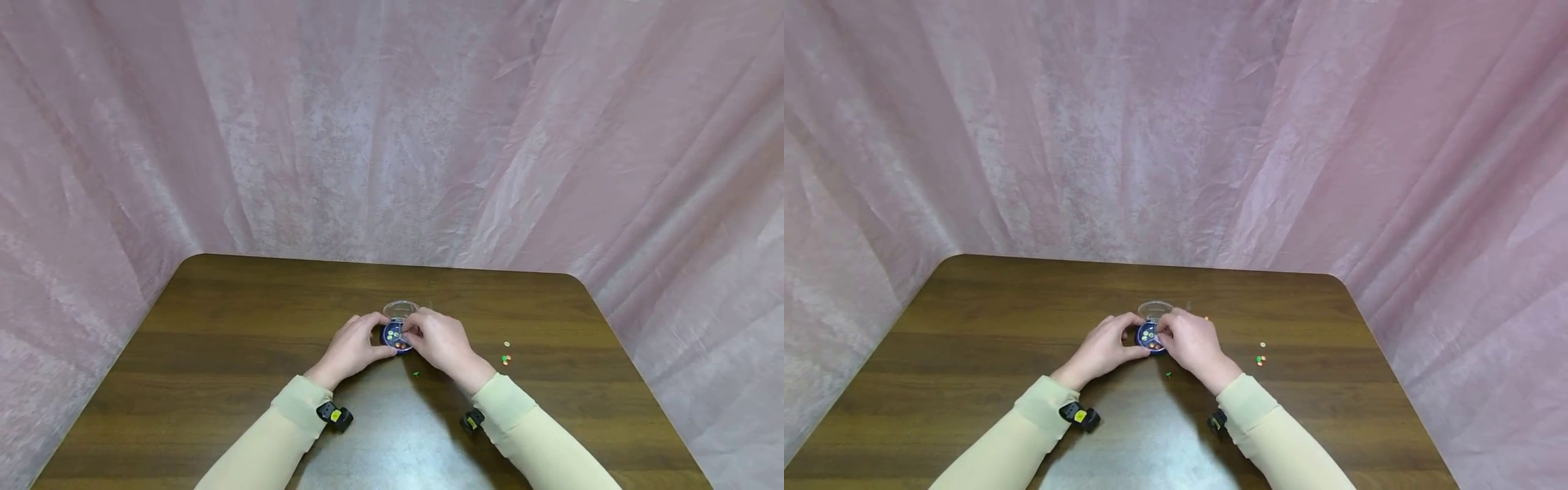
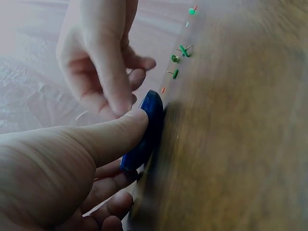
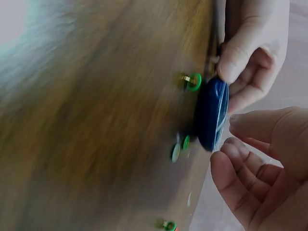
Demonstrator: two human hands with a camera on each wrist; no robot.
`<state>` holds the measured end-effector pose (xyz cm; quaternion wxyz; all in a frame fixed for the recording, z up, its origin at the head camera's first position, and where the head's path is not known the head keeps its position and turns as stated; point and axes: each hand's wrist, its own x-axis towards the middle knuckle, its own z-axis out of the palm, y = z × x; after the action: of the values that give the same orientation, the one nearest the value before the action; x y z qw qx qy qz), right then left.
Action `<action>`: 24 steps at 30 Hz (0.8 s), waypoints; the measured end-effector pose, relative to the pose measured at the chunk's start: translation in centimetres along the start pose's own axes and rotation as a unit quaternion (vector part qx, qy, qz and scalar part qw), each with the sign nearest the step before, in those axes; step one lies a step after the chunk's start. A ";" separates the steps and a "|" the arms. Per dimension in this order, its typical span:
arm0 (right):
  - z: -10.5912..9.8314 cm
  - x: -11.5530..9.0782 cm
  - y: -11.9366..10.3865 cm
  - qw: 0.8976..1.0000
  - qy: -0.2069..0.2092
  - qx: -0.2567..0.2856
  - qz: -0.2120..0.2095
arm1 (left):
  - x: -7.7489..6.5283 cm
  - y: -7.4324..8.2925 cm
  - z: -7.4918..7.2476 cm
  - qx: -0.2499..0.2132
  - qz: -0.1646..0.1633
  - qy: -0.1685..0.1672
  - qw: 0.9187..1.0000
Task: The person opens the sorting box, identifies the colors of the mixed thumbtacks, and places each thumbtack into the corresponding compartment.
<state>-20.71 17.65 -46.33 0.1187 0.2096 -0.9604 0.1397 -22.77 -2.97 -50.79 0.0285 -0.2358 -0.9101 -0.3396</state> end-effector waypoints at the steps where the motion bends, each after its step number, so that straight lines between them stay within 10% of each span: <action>1: -0.1 -0.2 0.2 1.000 -0.002 0.003 0.003 | 0.0 0.0 0.0 0.000 0.003 0.002 1.000; 13: -0.4 -1.4 0.3 0.999 -0.033 0.027 -0.009 | -0.1 -0.9 -1.1 -0.152 -0.031 -0.006 0.988; 24: -1.5 -2.2 0.2 0.998 -0.039 0.047 -0.015 | 0.7 -1.3 -1.3 -0.124 -0.002 -0.029 0.992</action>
<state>-18.58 19.15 -45.66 0.0732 0.2346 -0.9535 0.1746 -24.12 -4.40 -50.45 -0.0284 -0.2451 -0.8619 -0.4429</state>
